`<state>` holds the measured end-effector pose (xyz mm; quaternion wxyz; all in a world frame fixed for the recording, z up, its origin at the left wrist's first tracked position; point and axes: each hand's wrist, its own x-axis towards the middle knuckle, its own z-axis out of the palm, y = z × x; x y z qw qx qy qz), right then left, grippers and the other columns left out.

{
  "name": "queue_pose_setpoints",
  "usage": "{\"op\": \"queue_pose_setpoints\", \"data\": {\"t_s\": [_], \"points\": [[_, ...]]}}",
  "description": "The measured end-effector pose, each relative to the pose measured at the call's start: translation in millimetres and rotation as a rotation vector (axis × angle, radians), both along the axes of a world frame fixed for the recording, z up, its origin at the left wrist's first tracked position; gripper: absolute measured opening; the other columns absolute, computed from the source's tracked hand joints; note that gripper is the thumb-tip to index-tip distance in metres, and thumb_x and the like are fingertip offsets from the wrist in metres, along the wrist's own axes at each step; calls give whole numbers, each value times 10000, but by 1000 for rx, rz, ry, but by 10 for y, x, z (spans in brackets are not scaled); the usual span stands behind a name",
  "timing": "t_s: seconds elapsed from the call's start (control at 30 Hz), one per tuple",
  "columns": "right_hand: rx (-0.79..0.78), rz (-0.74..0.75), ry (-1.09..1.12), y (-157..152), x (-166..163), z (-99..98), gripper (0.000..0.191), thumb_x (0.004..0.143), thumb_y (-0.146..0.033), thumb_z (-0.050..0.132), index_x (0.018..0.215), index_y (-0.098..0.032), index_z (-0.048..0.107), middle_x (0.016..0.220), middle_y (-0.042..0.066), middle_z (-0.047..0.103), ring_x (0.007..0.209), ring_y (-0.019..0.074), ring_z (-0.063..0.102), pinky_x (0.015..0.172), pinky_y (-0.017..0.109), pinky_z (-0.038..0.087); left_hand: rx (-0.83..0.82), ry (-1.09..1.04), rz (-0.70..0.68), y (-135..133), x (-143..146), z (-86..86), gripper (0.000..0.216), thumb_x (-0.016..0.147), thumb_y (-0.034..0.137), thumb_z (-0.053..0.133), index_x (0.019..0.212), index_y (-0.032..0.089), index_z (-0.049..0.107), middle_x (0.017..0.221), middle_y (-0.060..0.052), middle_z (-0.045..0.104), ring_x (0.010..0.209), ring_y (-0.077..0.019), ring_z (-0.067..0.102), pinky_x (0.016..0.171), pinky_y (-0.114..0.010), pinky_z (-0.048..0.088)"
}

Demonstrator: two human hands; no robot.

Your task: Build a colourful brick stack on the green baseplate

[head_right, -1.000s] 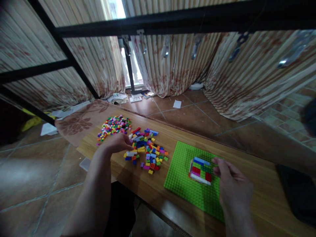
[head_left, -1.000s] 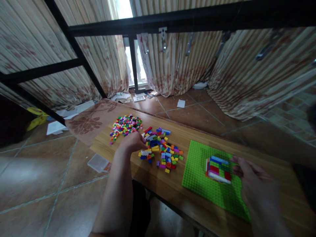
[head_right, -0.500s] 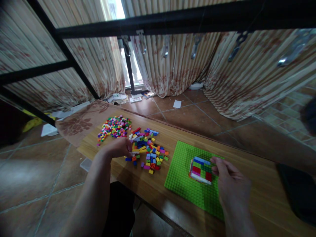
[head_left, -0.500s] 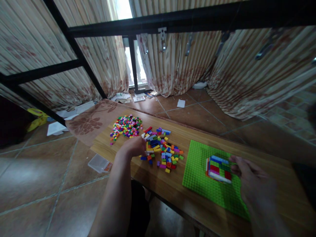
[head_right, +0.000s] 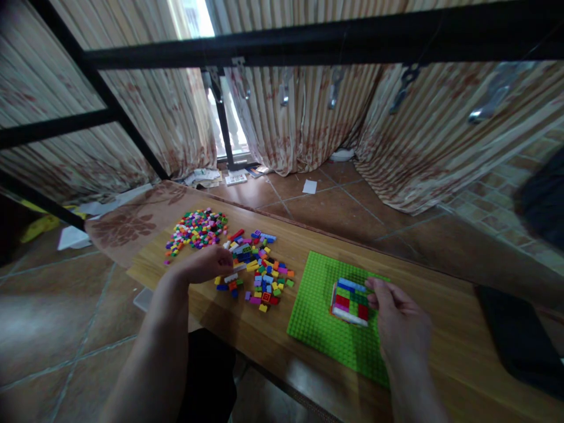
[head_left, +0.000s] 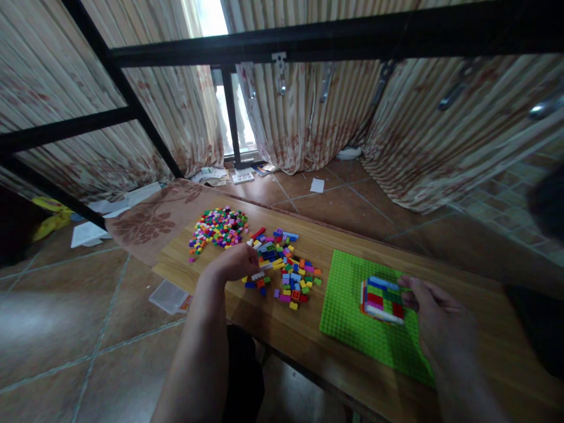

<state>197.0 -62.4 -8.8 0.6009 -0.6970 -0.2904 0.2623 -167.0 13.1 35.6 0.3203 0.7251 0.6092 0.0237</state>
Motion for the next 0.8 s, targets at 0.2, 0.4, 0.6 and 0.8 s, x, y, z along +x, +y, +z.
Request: {"op": "queue_pose_setpoints", "data": {"t_s": [0.2,0.4,0.6,0.8], "points": [[0,-5,1,2,-4,2,290,667,-460,729,785,-195,739,799,30,716,631,132,558,604,278,473,22,-272,-34,-31,95,122,220,775,370,596,729,164,657,653,-6,625,601,-133,520,534,-227,363],[13,10,-105,-3,-33,78,296,741,-470,671,791,-188,744,772,39,724,626,148,581,611,287,471,91,-540,-137,-13,614,92,150,808,306,603,809,162,648,722,-6,622,657,-127,539,594,-222,413],[27,6,-149,-16,27,111,309,771,-471,649,789,-177,742,671,26,686,604,157,575,587,289,459,139,-615,-306,-107,1230,-64,182,873,264,535,896,163,684,757,-11,640,693,-127,561,636,-222,423],[46,97,-153,-42,76,134,302,769,-473,674,856,-195,752,791,44,728,659,163,605,639,299,494,231,-584,-271,-229,1649,-167,169,863,181,518,899,171,683,765,-7,670,674,-126,591,648,-227,440]]}}
